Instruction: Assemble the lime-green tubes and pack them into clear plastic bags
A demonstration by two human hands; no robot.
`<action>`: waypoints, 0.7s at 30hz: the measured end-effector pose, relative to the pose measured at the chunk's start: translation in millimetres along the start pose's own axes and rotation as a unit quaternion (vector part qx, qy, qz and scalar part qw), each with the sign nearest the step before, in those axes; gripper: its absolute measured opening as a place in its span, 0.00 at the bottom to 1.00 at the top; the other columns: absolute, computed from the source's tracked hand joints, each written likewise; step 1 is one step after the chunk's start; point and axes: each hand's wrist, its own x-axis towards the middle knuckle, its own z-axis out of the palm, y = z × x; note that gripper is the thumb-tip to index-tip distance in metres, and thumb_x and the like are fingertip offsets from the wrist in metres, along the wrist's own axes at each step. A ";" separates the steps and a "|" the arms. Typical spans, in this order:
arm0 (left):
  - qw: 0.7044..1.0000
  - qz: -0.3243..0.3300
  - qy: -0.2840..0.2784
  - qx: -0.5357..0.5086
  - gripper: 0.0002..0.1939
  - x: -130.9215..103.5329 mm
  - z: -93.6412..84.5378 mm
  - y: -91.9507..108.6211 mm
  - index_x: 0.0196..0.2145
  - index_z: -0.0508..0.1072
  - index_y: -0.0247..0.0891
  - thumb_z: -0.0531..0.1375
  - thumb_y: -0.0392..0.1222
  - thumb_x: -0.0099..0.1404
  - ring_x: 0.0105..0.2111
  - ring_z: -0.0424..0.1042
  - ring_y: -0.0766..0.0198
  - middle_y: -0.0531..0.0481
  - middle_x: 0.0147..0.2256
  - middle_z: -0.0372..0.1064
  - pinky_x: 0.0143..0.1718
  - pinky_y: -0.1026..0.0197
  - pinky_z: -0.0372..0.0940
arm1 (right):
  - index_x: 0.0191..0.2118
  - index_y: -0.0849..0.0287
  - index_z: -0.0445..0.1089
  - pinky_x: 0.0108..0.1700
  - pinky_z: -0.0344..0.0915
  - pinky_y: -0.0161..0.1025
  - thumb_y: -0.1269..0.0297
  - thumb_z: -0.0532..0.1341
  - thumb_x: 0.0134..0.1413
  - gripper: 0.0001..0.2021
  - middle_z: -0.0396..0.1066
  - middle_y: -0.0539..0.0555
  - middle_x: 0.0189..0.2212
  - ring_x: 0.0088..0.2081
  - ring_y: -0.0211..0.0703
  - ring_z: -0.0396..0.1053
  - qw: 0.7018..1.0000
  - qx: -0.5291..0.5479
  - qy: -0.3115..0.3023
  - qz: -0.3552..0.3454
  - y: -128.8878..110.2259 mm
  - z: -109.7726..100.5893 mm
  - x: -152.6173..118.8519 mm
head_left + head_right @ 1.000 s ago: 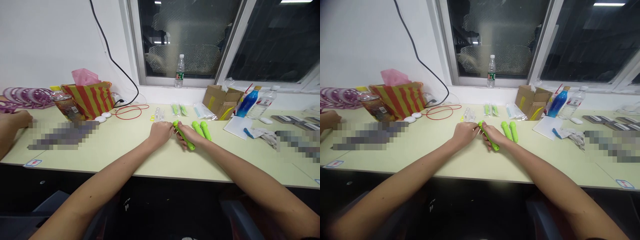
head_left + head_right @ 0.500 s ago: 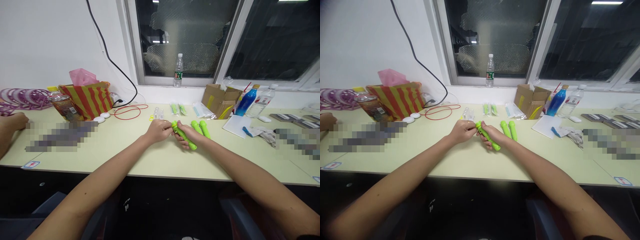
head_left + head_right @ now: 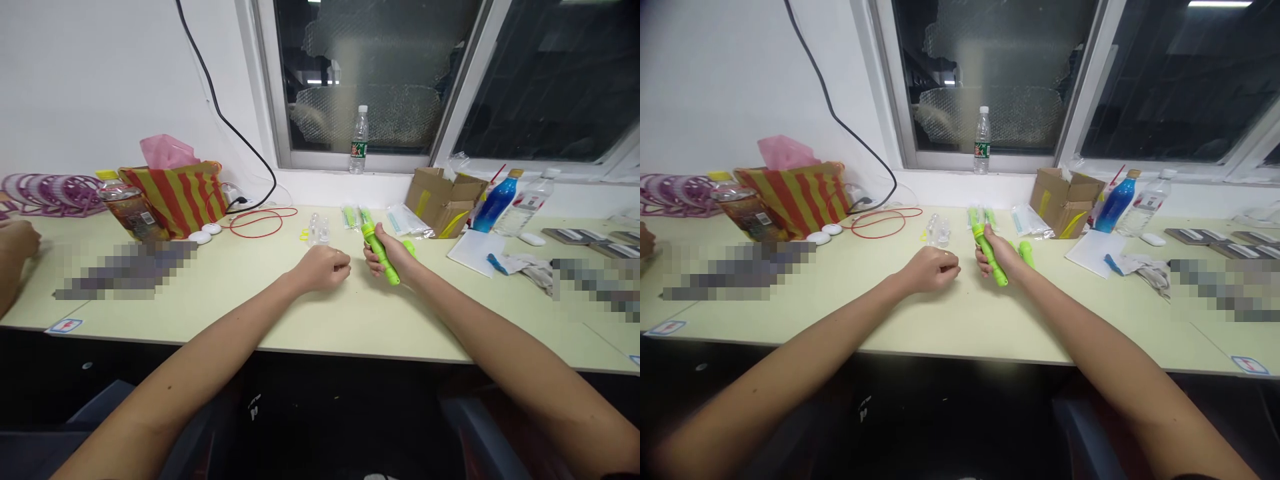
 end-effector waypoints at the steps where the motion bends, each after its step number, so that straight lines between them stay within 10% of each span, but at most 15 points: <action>1: 0.999 -0.019 0.026 -0.003 0.13 -0.3 0.1 0.0 0.20 0.64 0.37 0.54 0.37 0.62 0.20 0.57 0.68 0.53 0.19 0.61 0.26 0.61 0.50 | 0.31 0.55 0.57 0.15 0.59 0.36 0.32 0.47 0.56 0.27 0.54 0.44 0.17 0.13 0.34 0.50 1.000 -0.018 -0.001 0.002 -0.3 -0.7 -0.6; 6: 0.969 -0.132 0.169 -0.119 0.10 3.5 -3.7 1.4 0.42 0.70 0.38 0.55 0.43 0.66 0.28 0.66 0.68 0.50 0.33 0.69 0.31 0.63 0.61 | 0.37 0.55 0.62 0.15 0.55 0.35 0.37 0.46 0.60 0.25 0.56 0.45 0.19 0.15 0.36 0.53 0.994 -0.084 -0.063 0.005 4.5 8.2 -5.5; 10: 0.953 -0.123 0.128 -0.246 0.16 7.5 -4.0 2.8 0.49 0.68 0.38 0.57 0.45 0.66 0.38 0.71 0.65 0.44 0.45 0.67 0.39 0.62 0.67 | 0.35 0.57 0.63 0.19 0.55 0.36 0.53 0.51 0.60 0.13 0.59 0.46 0.21 0.18 0.37 0.56 0.967 -0.239 -0.060 -0.059 5.9 8.6 -7.2; 16: 0.937 -0.144 0.091 -0.306 0.15 7.7 2.8 -0.7 0.47 0.69 0.39 0.60 0.45 0.64 0.40 0.70 0.63 0.46 0.44 0.69 0.42 0.59 0.68 | 0.42 0.58 0.66 0.34 0.56 0.37 0.61 0.58 0.55 0.10 0.71 0.52 0.33 0.33 0.43 0.65 0.812 -0.542 0.056 -0.210 4.5 1.7 -8.0; 21: 0.920 -0.168 0.089 -0.343 0.13 7.3 5.8 -0.9 0.43 0.70 0.38 0.62 0.45 0.62 0.37 0.69 0.65 0.48 0.40 0.68 0.39 0.60 0.68 | 0.49 0.56 0.66 0.31 0.51 0.36 0.59 0.57 0.57 0.14 0.74 0.53 0.34 0.32 0.45 0.66 0.722 -0.657 0.090 -0.197 3.5 5.2 -10.6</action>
